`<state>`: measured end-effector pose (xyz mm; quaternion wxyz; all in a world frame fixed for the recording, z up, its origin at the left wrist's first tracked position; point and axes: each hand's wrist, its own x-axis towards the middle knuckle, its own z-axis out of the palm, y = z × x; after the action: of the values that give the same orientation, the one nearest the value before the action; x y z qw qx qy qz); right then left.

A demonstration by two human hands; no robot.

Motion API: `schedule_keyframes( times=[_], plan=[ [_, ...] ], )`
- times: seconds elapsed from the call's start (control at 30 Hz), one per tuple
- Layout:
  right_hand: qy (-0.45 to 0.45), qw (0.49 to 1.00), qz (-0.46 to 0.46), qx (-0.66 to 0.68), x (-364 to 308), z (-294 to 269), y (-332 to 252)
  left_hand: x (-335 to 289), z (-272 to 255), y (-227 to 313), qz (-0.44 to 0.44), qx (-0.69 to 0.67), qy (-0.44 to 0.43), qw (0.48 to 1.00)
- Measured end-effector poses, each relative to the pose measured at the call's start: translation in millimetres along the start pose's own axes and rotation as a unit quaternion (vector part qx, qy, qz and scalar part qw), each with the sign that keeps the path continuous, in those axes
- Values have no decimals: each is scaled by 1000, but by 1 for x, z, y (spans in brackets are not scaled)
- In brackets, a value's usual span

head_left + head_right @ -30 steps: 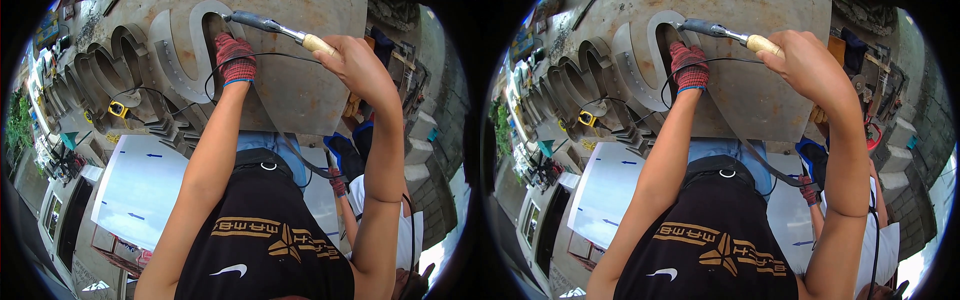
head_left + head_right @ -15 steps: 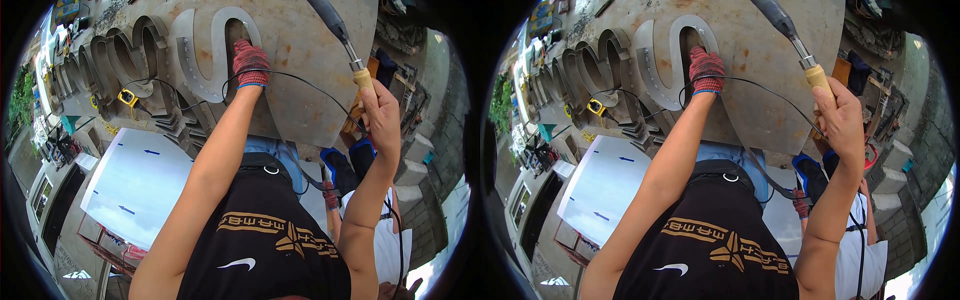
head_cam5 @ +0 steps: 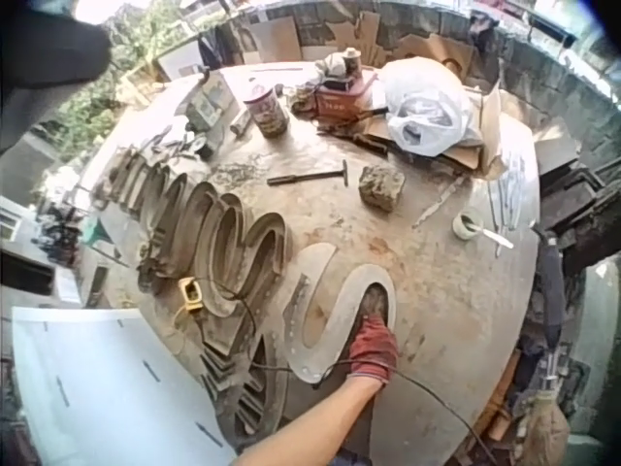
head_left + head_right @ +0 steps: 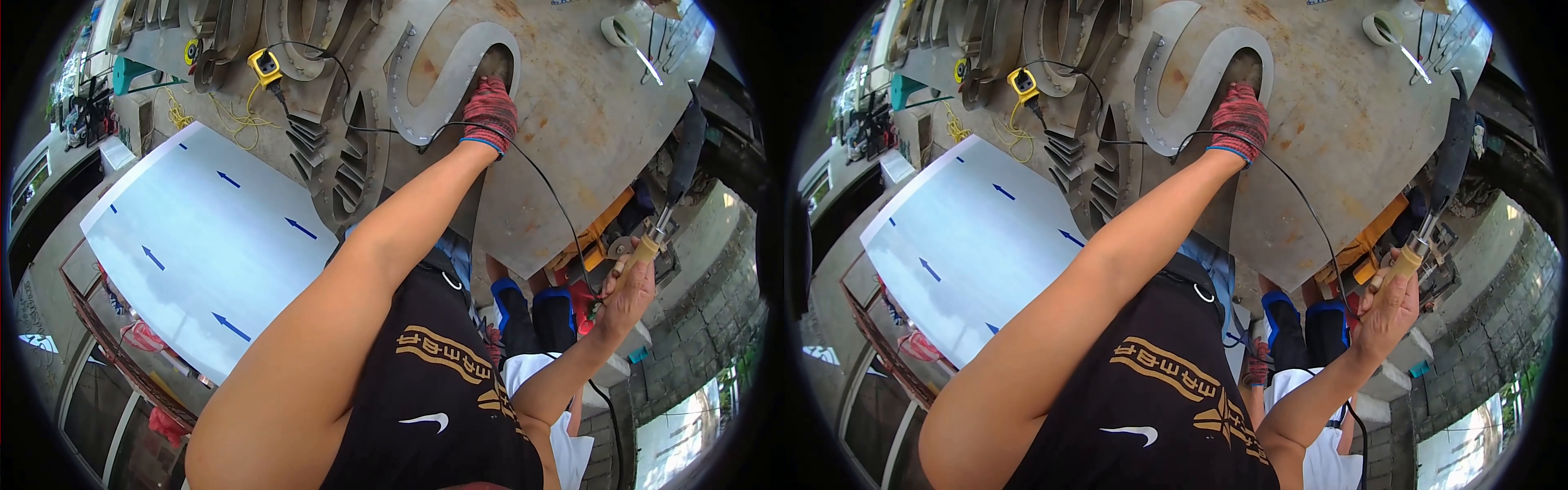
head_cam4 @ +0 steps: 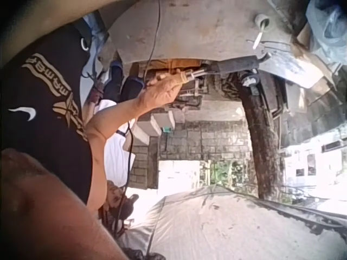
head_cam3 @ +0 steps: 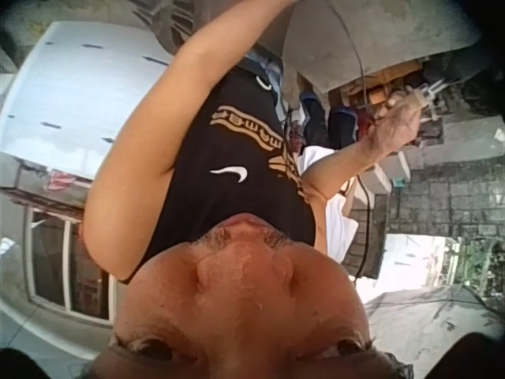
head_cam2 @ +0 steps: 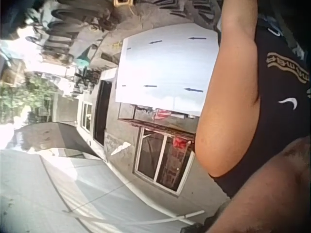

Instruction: Fabricating large metal sign letters by attaching side strips using a heat bonding tool or soldering iron.

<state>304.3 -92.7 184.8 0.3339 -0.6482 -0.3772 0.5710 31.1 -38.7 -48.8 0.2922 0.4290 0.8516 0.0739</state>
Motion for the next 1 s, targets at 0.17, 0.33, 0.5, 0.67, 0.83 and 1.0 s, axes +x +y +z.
schedule_keyframes(
  times=[0.17,0.33,0.5,0.67,0.83,1.0],
  plan=[
    [11,999,-34,39,-6,6,-10,0,8,0,29,24,30,999],
    [24,999,-36,21,-15,14,-16,1,2,1,17,2,3,1000],
    [22,999,-38,26,-25,24,-17,1,1,0,4,-27,15,1000],
    [32,998,-33,32,-36,25,-22,2,10,-3,35,-5,69,997],
    [38,997,-32,52,-41,27,-22,1,6,-3,36,-6,39,999],
    [35,998,-29,40,-45,34,-25,5,10,-8,26,-19,46,998]
  ],
)
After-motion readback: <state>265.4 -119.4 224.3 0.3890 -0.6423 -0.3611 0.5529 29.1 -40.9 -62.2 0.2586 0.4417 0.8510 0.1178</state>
